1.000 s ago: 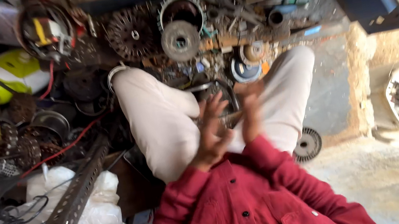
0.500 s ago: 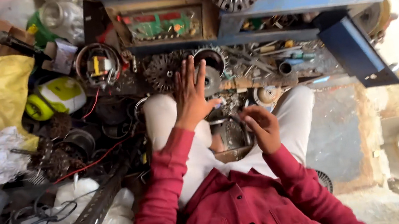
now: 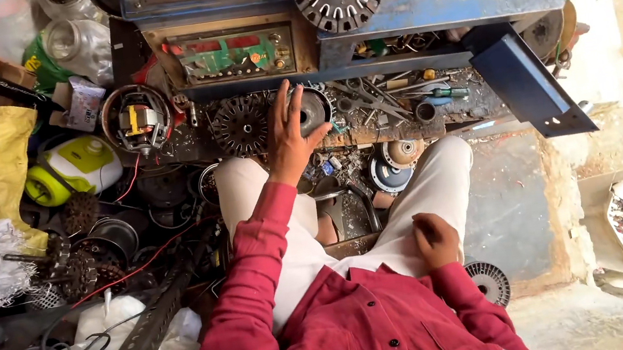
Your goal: The person sits on the floor in a workshop and uses a wrench to tighten bolts on a blue machine. They then use a hammer to tap a metal component into place and continue adjusting parts with the wrench.
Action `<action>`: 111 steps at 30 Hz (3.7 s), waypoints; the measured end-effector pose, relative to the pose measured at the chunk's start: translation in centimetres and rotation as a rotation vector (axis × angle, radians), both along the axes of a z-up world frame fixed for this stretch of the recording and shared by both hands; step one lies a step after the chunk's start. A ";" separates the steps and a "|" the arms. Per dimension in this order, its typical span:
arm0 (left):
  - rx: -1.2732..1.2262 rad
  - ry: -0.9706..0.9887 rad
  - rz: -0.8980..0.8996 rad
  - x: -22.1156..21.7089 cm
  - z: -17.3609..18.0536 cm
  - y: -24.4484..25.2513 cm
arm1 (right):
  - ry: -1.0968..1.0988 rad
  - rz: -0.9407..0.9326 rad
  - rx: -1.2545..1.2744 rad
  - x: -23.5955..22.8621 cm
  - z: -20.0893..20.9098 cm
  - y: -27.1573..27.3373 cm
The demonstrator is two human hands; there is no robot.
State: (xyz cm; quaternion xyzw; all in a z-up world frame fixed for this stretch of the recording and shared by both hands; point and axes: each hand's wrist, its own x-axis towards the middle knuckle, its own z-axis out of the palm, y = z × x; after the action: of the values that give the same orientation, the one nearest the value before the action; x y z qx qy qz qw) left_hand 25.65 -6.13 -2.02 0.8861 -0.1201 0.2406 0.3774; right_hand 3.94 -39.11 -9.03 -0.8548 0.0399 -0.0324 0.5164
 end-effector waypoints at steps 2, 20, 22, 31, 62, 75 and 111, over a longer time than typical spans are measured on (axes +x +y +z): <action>-0.028 -0.001 -0.067 0.3 0.5 -0.6 | -0.064 -0.025 -0.152 0.4 0.3 1.0; 0.291 -0.077 0.018 1.0 1.6 -1.6 | -0.877 0.222 -0.213 24.0 30.2 12.2; 0.280 -0.093 -0.008 1.1 2.0 -1.7 | -0.935 0.250 -0.379 27.0 32.9 13.9; 0.024 -0.199 0.008 -4.4 8.0 -1.6 | -0.802 0.522 -0.710 33.7 35.1 13.1; -1.900 0.675 0.148 -24.0 -3.3 3.6 | -0.475 -0.003 -0.574 44.5 2.0 -0.1; -1.899 0.470 0.081 -30.5 -7.3 6.2 | -0.844 -0.312 -0.150 46.5 -1.7 -1.3; 0.714 0.735 -0.841 -5.6 2.8 -6.9 | -0.367 -0.082 -0.661 48.2 -4.0 0.9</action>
State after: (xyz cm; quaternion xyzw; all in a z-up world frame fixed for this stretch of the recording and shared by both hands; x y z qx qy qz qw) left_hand 20.07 -13.00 0.80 0.8588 -0.3914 -0.2998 0.1388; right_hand 52.17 -38.18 -12.99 -0.9529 -0.0316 -0.2169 0.2096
